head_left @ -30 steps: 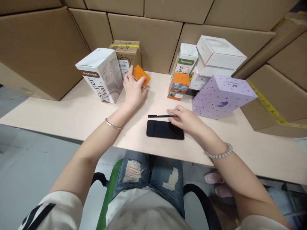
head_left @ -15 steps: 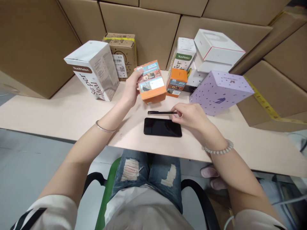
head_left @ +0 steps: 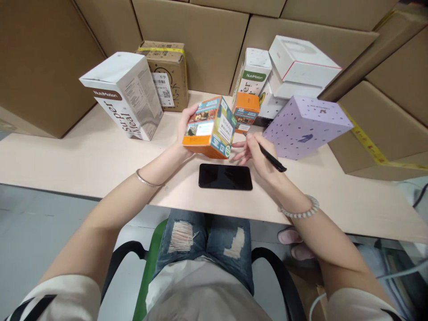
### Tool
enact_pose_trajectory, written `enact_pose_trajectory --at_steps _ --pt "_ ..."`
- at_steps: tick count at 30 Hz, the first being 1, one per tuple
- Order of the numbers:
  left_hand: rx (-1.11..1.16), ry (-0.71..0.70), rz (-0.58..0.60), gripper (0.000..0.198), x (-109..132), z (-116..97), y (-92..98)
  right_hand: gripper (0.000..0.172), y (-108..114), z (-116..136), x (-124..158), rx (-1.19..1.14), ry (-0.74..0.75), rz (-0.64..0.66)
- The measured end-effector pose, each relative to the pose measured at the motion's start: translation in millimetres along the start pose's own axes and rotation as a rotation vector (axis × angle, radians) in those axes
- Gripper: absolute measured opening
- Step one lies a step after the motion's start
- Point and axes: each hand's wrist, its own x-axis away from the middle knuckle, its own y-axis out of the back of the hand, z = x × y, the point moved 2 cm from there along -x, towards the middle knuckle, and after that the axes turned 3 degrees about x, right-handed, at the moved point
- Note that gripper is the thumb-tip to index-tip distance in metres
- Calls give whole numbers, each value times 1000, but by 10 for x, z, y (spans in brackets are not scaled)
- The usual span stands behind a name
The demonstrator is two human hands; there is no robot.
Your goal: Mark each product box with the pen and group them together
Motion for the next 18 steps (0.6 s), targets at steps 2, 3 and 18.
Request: enact_pose_trajectory --at_steps 2,3,18 --pt "54 83 32 46 74 -54 -63 61 -45 13 10 -85 -33 55" --pt "53 100 17 42 124 -84 -88 65 -65 33 22 -112 -31 73" --pt "-297 -90 15 60 328 -258 -111 55 -179 -7 175 251 175 -72"
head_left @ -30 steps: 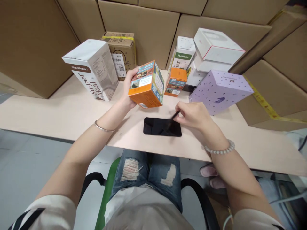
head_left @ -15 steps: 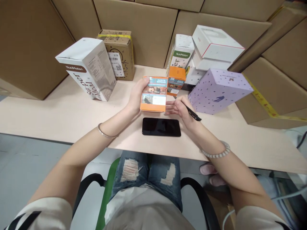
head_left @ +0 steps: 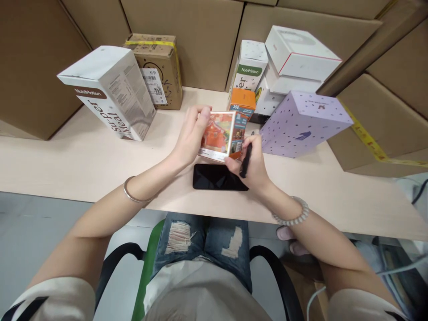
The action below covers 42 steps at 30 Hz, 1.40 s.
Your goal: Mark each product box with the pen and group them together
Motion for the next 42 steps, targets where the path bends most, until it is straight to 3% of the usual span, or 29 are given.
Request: enact_pose_trajectory --at_steps 3,9,13,18,22,27,30,36,39,42 --pt "62 47 56 50 -84 40 41 39 25 -84 -76 -165 -14 39" --pt "83 60 246 55 -92 93 29 38 56 -99 -125 -380 -98 33" --pt "111 114 229 51 -92 179 22 50 80 -95 -143 -496 -191 75" --pt "268 274 213 62 -76 248 -35 61 79 -121 -178 -521 -316 54" --pt "304 265 186 68 -67 171 -41 53 57 -65 -210 -595 -355 91" --pt "274 399 300 70 -66 10 7 67 107 35 -247 -672 -384 176" --pt "268 406 289 68 -60 -50 33 72 124 1 -260 -656 -434 223" --pt "133 260 209 63 -44 60 5 76 139 -66 -278 -589 -455 237" --pt "-8 -21 136 59 -89 152 52 75 153 -76 -275 -579 -474 238" --pt "-101 -292 304 71 -139 208 99 77 160 -92 -264 -541 -452 239"
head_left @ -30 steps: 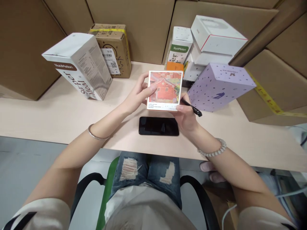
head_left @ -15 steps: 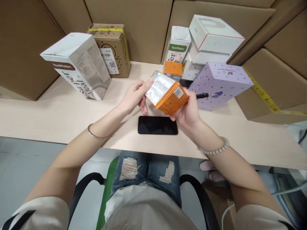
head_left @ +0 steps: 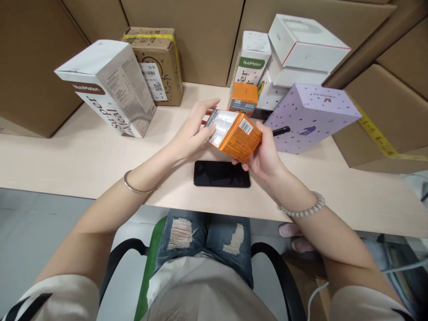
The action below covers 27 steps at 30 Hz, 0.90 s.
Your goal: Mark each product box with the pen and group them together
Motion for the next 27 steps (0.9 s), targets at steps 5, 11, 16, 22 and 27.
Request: enact_pose_trajectory --at_steps 5,11,16,22,27 --pt "-69 -222 275 107 24 48 -25 83 4 -33 -8 104 43 -33" --pt "2 -200 240 98 59 43 -144 62 127 115 78 334 191 -198" --pt "96 -68 212 95 88 5 -196 48 241 325 296 617 624 -560" --pt "56 -170 184 98 83 56 -175 32 99 261 299 277 849 -382" --pt "-45 -197 205 102 61 12 -132 35 -5 234 281 342 736 -274"
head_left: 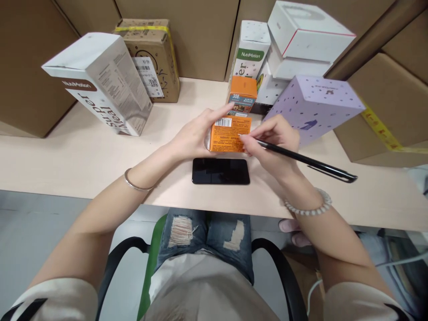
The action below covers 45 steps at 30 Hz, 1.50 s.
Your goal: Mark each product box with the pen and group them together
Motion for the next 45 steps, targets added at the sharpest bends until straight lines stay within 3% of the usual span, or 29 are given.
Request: enact_pose_trajectory --at_steps 5,20,23,26,29,36,45 --pt "-60 73 40 84 -31 -120 13 36 -4 34 10 54 -156 101" --pt "-97 120 62 80 -71 -236 16 26 34 15 21 143 -146 124" --pt "-77 127 62 79 -77 -243 22 23 25 3 11 99 -135 187" --pt "-89 151 32 81 -81 -183 68 22 52 -39 -43 91 -130 120" --pt "-161 154 -15 84 -70 -19 167 21 87 -107 -97 228 -107 21" --pt "-213 144 -87 107 -6 423 366 26 56 -237 -73 764 -120 231" --pt "-222 104 -50 106 10 454 361 32 -26 -293 5 940 -125 496"
